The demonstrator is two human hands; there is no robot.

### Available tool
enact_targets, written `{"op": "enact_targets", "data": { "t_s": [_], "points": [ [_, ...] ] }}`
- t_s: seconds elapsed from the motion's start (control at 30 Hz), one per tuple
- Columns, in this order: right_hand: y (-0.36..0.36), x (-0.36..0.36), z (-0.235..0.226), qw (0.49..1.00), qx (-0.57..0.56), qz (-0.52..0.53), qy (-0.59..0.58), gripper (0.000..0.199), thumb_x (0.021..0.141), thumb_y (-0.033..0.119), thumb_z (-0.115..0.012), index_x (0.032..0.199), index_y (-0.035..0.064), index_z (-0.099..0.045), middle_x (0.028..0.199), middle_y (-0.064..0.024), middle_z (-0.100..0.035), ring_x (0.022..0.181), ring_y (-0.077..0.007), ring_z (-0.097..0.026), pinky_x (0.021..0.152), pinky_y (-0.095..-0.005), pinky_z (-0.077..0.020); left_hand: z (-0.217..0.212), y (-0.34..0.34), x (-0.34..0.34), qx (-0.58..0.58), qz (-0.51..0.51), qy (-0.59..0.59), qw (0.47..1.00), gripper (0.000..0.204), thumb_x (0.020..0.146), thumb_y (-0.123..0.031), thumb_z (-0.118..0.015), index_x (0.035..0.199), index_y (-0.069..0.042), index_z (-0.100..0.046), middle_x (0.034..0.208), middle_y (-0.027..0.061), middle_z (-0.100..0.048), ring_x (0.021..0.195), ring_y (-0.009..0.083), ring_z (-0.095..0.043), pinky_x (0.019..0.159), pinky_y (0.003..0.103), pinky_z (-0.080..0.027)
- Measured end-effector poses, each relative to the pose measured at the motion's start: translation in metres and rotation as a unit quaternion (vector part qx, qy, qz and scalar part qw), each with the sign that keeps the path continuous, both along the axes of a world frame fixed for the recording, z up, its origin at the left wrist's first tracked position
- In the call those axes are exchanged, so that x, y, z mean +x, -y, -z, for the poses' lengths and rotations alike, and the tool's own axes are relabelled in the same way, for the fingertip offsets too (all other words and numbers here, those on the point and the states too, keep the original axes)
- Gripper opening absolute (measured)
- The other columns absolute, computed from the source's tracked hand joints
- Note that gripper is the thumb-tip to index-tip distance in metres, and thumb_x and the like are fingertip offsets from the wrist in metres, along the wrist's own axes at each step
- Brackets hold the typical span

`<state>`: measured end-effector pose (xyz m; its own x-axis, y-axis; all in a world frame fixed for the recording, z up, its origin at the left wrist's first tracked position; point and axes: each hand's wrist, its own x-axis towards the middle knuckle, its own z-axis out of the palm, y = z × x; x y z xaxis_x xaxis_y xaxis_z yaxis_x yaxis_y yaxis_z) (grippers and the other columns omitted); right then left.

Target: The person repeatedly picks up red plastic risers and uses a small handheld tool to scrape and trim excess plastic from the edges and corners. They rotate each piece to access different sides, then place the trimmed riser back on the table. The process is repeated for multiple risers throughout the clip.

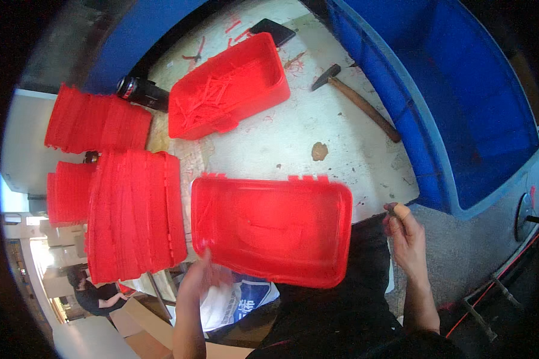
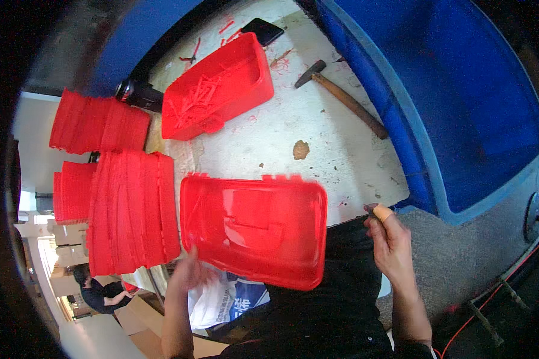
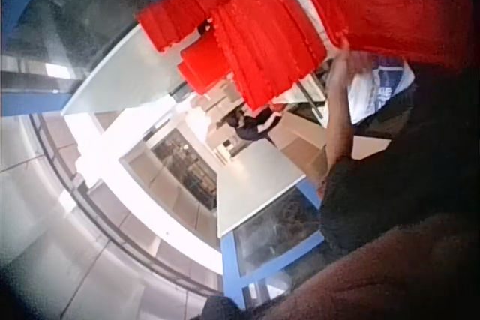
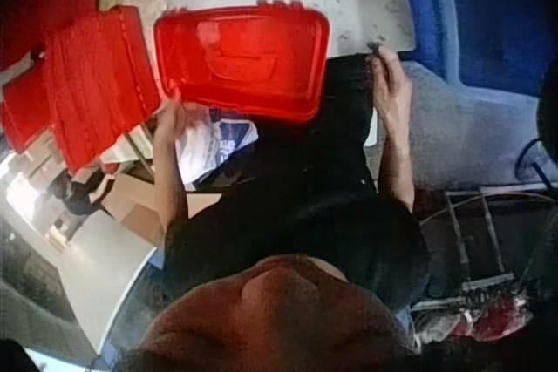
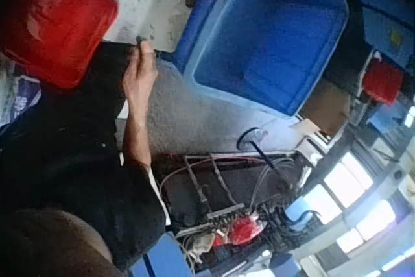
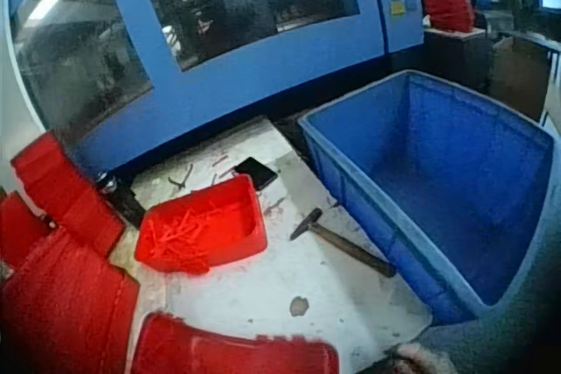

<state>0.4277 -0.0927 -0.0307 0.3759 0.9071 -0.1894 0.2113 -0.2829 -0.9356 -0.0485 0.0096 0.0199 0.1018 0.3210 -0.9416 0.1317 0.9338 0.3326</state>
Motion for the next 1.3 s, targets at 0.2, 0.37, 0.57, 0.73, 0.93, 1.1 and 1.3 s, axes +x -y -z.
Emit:
{"op": "enact_targets", "data": {
  "t_s": [0.2, 0.37, 0.57, 0.73, 0.93, 1.1, 1.3],
  "points": [
    [-0.035, -0.005, 0.0, 0.991, -0.082, 0.011, -0.103, 0.023, 0.104, 0.019, -0.048, 0.092, 0.0053, -0.06, 0.071, 0.0021, -0.055, 0.062, -0.0066, -0.052, 0.057, -0.0253, -0.043, -0.046, -0.017, 0.149, 0.583, 0.346, -0.222, 0.701, 0.024, 0.086, -0.009, -0.072, 0.109, -0.001, -0.069, 0.1, 0.015, -0.072, 0.095, 0.0309, -0.071, 0.089, 0.04, -0.054],
    [-0.086, 0.003, 0.01, 0.985, -0.035, -0.047, -0.159, 0.033, 0.106, 0.028, -0.047, 0.085, 0.0051, -0.059, 0.068, 0.0022, -0.052, 0.06, -0.0076, -0.047, 0.056, -0.0258, -0.0386, 0.015, -0.132, 0.25, 0.758, 0.348, -0.28, 0.475, 0.035, 0.088, -0.027, -0.073, 0.112, -0.004, -0.063, 0.101, 0.0169, -0.07, 0.092, 0.0377, -0.068, 0.083, 0.046, -0.053],
    [-0.091, -0.006, 0.014, 0.971, -0.099, -0.106, -0.19, 0.034, 0.107, 0.027, -0.047, 0.083, 0.006, -0.058, 0.064, 0.0042, -0.048, 0.059, -0.0053, -0.042, 0.055, -0.0253, -0.0358, 0.042, -0.141, 0.249, 0.768, 0.415, -0.251, 0.418, 0.034, 0.088, -0.037, -0.073, 0.1, -0.008, -0.062, 0.085, 0.0101, -0.069, 0.07, 0.0278, -0.07, 0.054, 0.037, -0.053],
    [-0.103, -0.02, 0.016, 0.963, -0.062, -0.116, -0.233, 0.033, 0.107, 0.024, -0.047, 0.081, 0.0054, -0.055, 0.066, 0.0051, -0.046, 0.061, -0.005, -0.041, 0.055, -0.0248, -0.0352, 0.046, -0.132, 0.252, 0.761, 0.422, -0.262, 0.417, 0.036, 0.082, -0.035, -0.079, 0.099, -0.007, -0.064, 0.081, 0.0079, -0.067, 0.067, 0.0246, -0.069, 0.054, 0.034, -0.053],
    [-0.097, -0.027, 0.01, 0.968, -0.074, -0.118, -0.208, 0.03, 0.107, 0.023, -0.047, 0.084, 0.0057, -0.056, 0.067, 0.0057, -0.046, 0.064, -0.0045, -0.04, 0.056, -0.0248, -0.0359, 0.05, -0.134, 0.249, 0.762, 0.42, -0.27, 0.413, 0.035, 0.081, -0.033, -0.081, 0.097, -0.007, -0.064, 0.082, 0.0072, -0.067, 0.067, 0.0224, -0.069, 0.054, 0.032, -0.053],
    [-0.074, -0.031, 0.004, 0.965, -0.116, -0.095, -0.215, 0.029, 0.107, 0.022, -0.047, 0.087, 0.0047, -0.057, 0.069, 0.0056, -0.046, 0.065, -0.0053, -0.042, 0.059, -0.0252, -0.0387, 0.051, -0.136, 0.251, 0.769, 0.408, -0.26, 0.417, 0.032, 0.086, -0.038, -0.074, 0.099, -0.011, -0.064, 0.081, 0.0045, -0.066, 0.065, 0.0213, -0.069, 0.052, 0.033, -0.052],
    [-0.038, -0.035, 0.006, 0.977, -0.111, -0.105, -0.148, 0.029, 0.107, 0.023, -0.047, 0.087, 0.0036, -0.057, 0.066, 0.0033, -0.049, 0.064, -0.0063, -0.045, 0.059, -0.0271, -0.0405, 0.051, -0.133, 0.251, 0.768, 0.401, -0.262, 0.425, 0.03, 0.086, -0.037, -0.074, 0.097, -0.011, -0.063, 0.08, 0.0052, -0.067, 0.066, 0.023, -0.069, 0.051, 0.034, -0.052]
  ]
}}
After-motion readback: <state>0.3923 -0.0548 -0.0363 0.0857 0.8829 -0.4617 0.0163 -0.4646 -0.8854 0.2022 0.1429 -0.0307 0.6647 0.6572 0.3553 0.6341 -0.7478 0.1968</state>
